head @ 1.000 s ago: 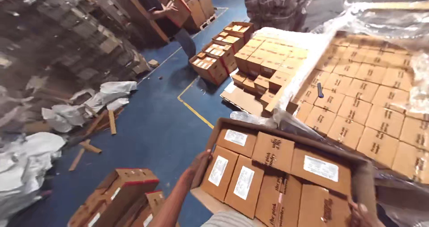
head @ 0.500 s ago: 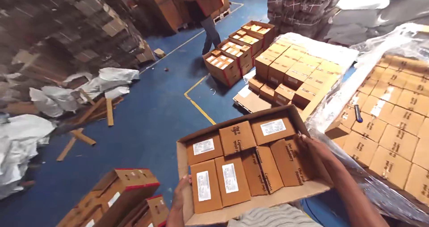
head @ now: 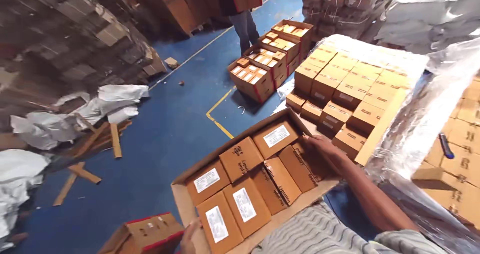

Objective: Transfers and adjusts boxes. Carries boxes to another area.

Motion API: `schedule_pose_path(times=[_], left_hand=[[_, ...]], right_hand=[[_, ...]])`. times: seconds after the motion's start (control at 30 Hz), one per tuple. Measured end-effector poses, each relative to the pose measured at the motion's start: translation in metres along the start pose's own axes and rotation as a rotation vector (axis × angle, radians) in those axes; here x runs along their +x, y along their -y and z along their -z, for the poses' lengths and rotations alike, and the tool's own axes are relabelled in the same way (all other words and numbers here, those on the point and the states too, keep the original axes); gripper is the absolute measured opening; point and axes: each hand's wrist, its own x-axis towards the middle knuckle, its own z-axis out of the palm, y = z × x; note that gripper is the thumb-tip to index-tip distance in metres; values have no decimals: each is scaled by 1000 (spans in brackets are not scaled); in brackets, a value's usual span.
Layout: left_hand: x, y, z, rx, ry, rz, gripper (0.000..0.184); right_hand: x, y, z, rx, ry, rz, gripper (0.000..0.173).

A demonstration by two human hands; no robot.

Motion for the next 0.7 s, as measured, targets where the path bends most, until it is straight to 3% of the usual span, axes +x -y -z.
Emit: schedule_pose_path(times=[0.23, 0.4, 0.53, 0.7], left_hand=[[123, -86, -45, 22, -190, 4, 35], [203, -100, -40, -51, -261, -28, 35], [279, -125, -52, -50, -314, 4, 30], [428, -167, -70, -112, -178, -15, 37]], right_hand=[[196, 131, -59, -96, 164, 50, 44], [298, 218, -99, -150, 229, 90, 42], [386, 248, -130, -134, 243, 119, 42], [501, 285, -171, -136, 182, 112, 47]])
